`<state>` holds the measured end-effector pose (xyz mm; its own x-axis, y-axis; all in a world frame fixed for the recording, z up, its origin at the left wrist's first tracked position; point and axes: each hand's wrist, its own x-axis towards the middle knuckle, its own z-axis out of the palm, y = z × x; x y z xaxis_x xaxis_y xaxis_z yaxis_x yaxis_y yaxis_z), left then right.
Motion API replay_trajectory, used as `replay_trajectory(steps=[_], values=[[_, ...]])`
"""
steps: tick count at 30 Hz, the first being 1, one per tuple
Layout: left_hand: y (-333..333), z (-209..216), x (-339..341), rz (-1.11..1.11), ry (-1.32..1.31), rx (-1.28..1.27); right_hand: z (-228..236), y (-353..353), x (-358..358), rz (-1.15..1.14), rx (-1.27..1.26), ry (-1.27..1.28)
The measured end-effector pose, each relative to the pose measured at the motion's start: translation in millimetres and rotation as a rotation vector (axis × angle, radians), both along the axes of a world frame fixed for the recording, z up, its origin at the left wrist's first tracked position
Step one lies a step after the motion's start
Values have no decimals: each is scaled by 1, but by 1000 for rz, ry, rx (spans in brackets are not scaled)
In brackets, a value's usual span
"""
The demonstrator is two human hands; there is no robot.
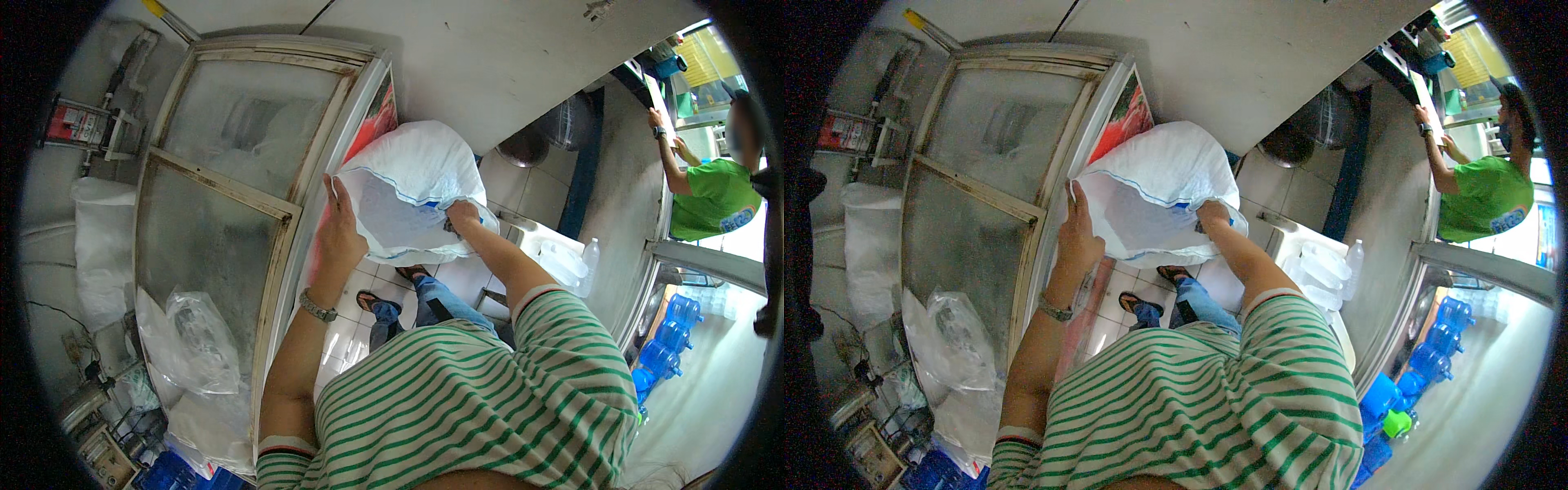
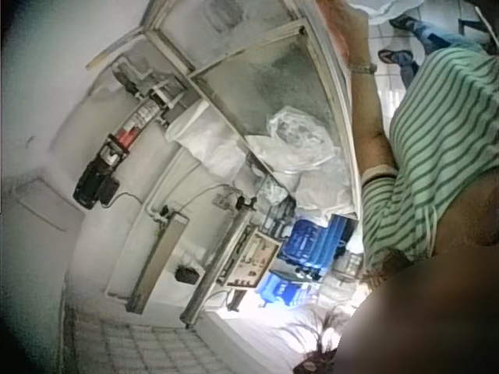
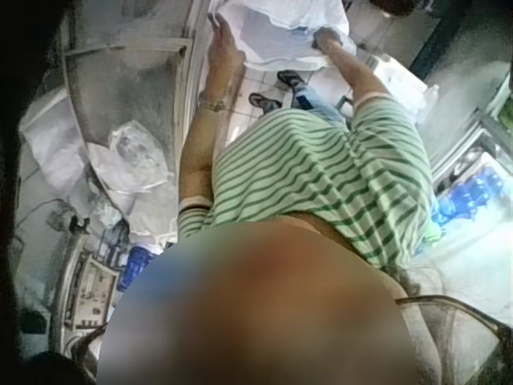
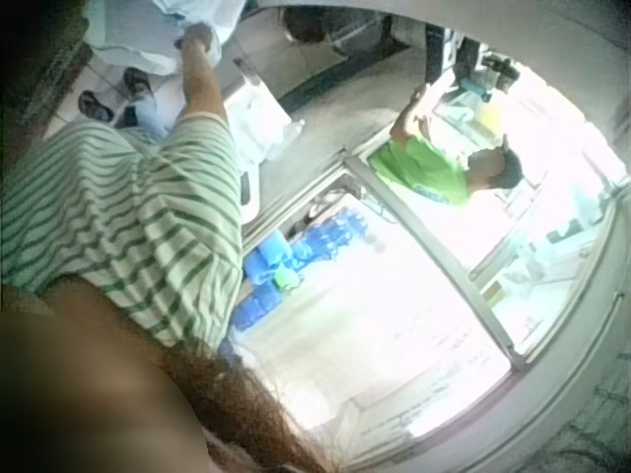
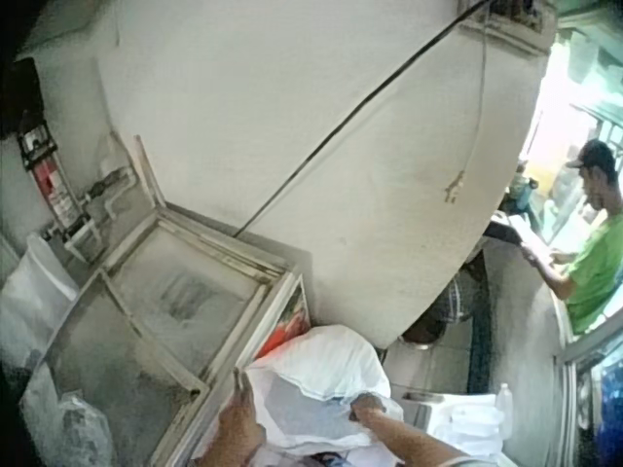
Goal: The person scoops ice from a chest freezer into a plastic bag using a blue scoop, then writes on a notepad at a counter. The person continues scooping ice into the bag and places it on the counter.
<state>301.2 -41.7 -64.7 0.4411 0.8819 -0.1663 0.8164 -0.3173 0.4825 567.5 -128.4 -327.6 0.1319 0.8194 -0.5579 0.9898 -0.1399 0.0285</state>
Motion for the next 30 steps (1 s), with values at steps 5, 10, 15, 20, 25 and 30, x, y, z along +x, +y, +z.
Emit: replay_trajectory(steps=[5,10,15,20,25,30], values=[[16,6,-1,2,13,-7,11,16,9,278,-159,173],[16,3,-13,-113,135,-40,7,22,26,411,-284,299],[-21,-15,-25,-15,113,-6,-6,0,-12,155,-233,278],[-25,-29,-28,58,-134,-216,13,-3,-49,234,-274,413],[8,-7,-36,97,-253,-193,2,3,-76,277,-325,575],[8,7,-37,18,-256,-111,-5,-5,-94,200,-326,902]])
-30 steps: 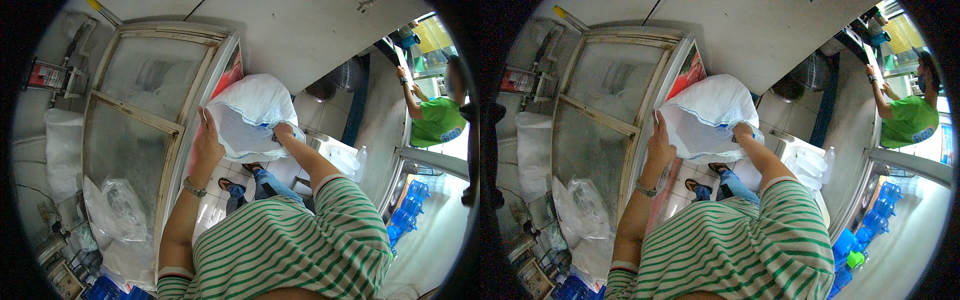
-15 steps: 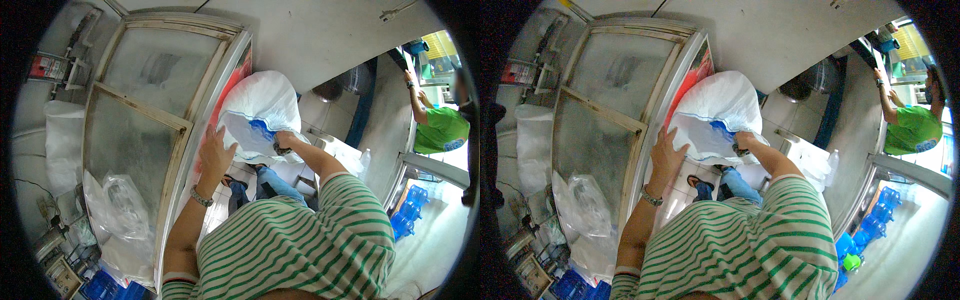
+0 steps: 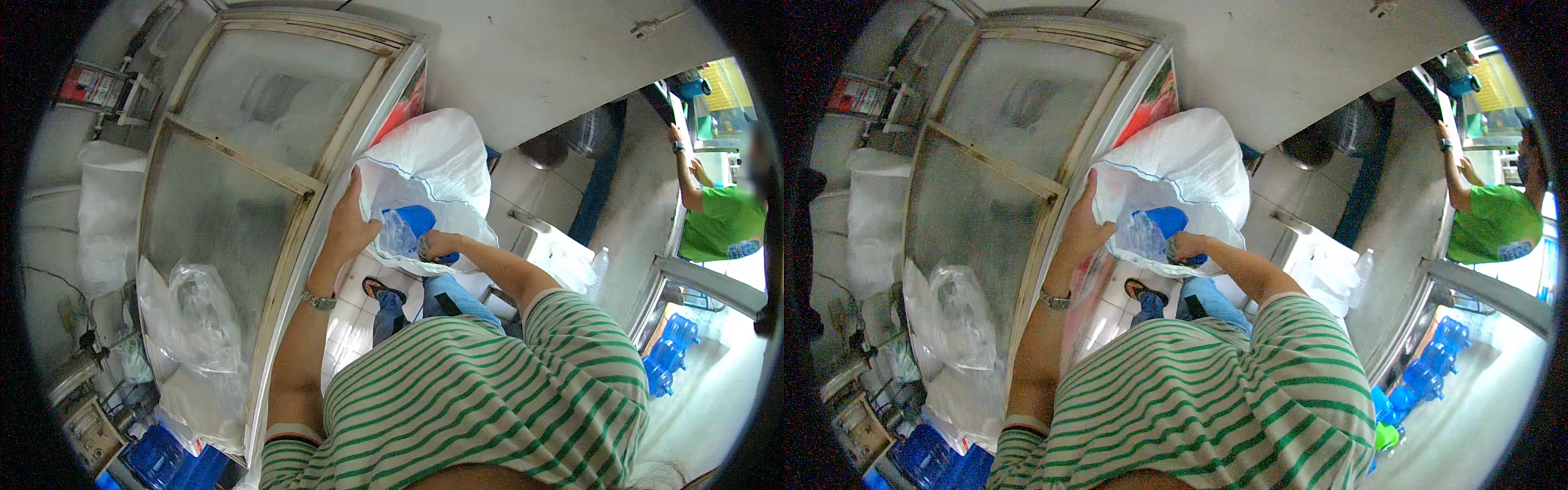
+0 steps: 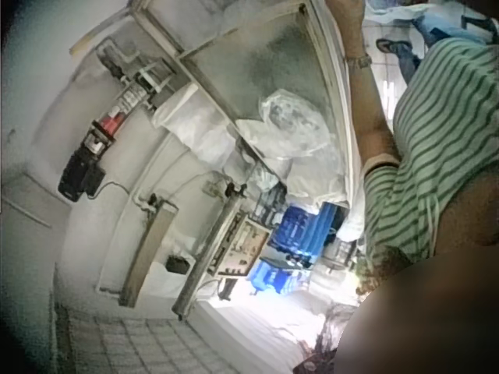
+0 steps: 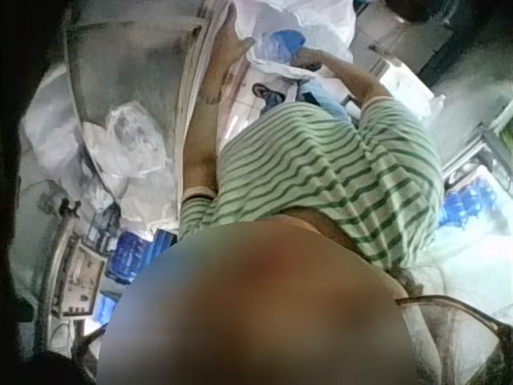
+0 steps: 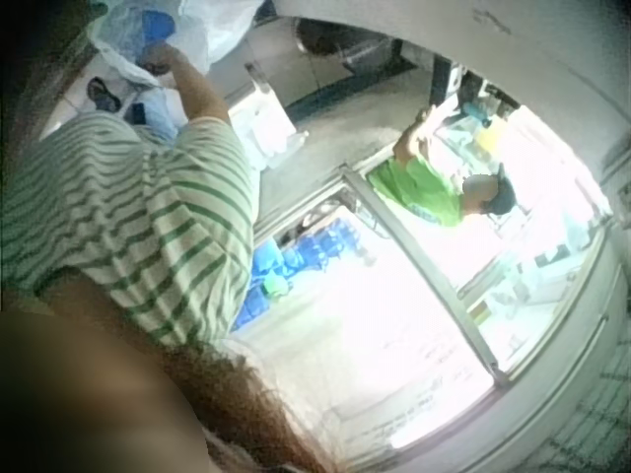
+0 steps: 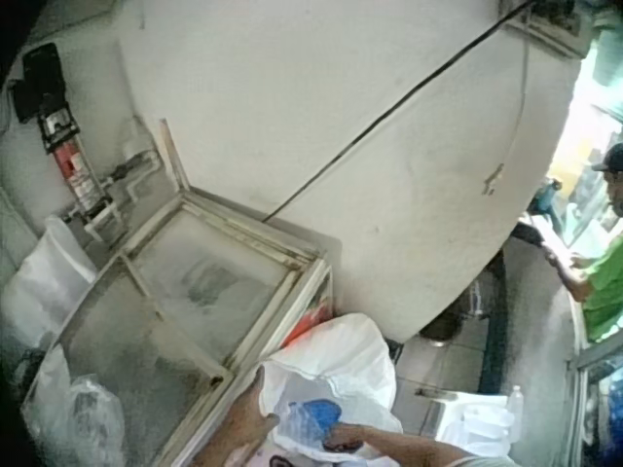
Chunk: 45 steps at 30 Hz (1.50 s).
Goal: The person scoops ice from a chest freezer into a plastic bag using a blue scoop, then writes on a notepad at a counter. The person continues scooping ice into the bag and places it on the counter.
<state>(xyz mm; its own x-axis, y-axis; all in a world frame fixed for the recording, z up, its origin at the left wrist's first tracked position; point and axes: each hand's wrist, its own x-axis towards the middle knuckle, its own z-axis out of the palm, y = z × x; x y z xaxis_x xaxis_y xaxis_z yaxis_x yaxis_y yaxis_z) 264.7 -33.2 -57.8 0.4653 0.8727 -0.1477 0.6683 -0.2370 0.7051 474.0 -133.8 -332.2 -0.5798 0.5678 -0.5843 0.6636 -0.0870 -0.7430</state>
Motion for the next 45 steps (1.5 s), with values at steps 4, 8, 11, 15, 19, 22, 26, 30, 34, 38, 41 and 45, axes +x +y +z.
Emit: replay_trajectory(steps=[4,8,11,15,19,22,26,30,34,38,41,45], values=[[7,-6,-15,-117,58,51,28,1,0,-166,-222,63],[-7,-11,-21,-90,235,148,53,0,17,-228,-242,215],[-33,-10,-8,22,313,176,58,-7,32,-240,-218,254],[-46,-8,1,80,259,172,57,-16,55,-248,-208,320],[-50,-9,-1,16,240,203,61,-22,72,-256,-266,313],[-55,-10,-1,1,264,223,70,-21,79,-219,-217,236],[-60,-5,-1,-8,283,183,93,-18,87,-256,-281,310],[-57,2,-2,49,229,44,125,-13,98,-250,-297,329],[-52,2,-5,7,278,12,153,-12,103,-292,-313,397],[-50,-7,-16,-8,188,-12,173,-19,104,-395,-320,331],[-47,-14,-29,-89,116,115,186,-35,104,-482,-268,458],[-33,-22,-48,-154,128,19,198,-53,91,-563,-310,601]])
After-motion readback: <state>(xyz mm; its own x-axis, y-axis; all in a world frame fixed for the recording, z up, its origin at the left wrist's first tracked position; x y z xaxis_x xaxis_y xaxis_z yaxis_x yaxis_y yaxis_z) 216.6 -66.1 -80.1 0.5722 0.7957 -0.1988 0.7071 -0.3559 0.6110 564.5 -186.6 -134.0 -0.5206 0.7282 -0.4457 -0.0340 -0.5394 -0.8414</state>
